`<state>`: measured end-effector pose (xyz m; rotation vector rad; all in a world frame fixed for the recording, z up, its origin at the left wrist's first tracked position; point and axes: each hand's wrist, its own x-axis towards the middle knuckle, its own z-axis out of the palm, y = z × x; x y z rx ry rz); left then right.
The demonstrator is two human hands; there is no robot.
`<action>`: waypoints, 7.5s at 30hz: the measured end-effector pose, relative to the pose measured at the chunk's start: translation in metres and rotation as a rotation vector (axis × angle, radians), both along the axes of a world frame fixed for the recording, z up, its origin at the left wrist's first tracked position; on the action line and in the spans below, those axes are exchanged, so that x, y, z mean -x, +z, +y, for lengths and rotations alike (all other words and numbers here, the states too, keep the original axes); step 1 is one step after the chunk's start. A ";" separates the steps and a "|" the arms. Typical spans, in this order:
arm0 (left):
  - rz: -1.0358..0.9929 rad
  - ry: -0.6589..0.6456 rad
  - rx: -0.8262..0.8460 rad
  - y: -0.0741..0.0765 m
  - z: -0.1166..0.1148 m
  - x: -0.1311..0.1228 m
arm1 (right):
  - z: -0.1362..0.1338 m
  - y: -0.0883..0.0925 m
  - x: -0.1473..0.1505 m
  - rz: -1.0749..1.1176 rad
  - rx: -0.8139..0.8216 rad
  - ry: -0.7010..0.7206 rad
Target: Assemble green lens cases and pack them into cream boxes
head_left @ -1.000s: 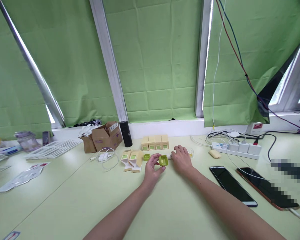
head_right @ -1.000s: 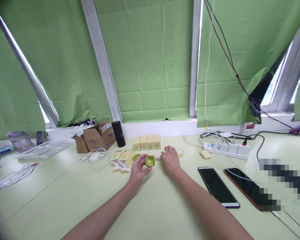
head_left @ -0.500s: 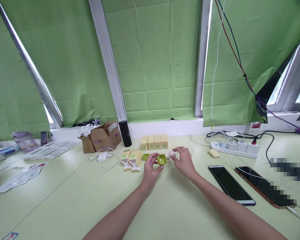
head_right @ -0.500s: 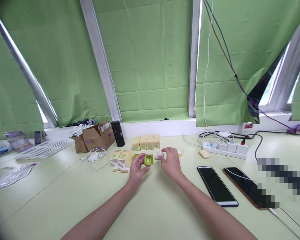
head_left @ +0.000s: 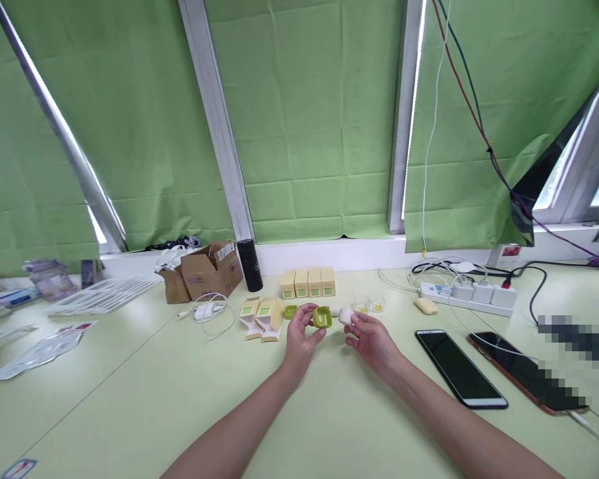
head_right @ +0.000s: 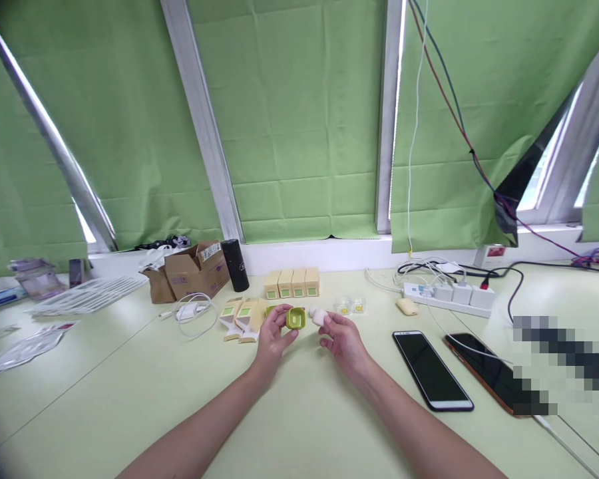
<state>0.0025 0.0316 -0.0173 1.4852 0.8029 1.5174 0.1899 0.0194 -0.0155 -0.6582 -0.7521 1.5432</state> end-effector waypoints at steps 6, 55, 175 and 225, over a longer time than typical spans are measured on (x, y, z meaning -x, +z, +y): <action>-0.021 -0.030 0.001 0.000 0.000 0.000 | -0.010 0.006 0.002 0.042 -0.065 0.018; 0.273 0.185 -0.132 0.008 -0.010 -0.006 | -0.004 0.006 0.004 -0.501 -0.297 -0.251; -0.065 -0.059 0.140 0.009 -0.022 -0.035 | -0.015 -0.004 0.004 -1.274 -1.167 -0.587; -0.002 -0.126 0.148 0.008 -0.023 -0.030 | -0.014 -0.012 0.007 -1.298 -1.129 -0.628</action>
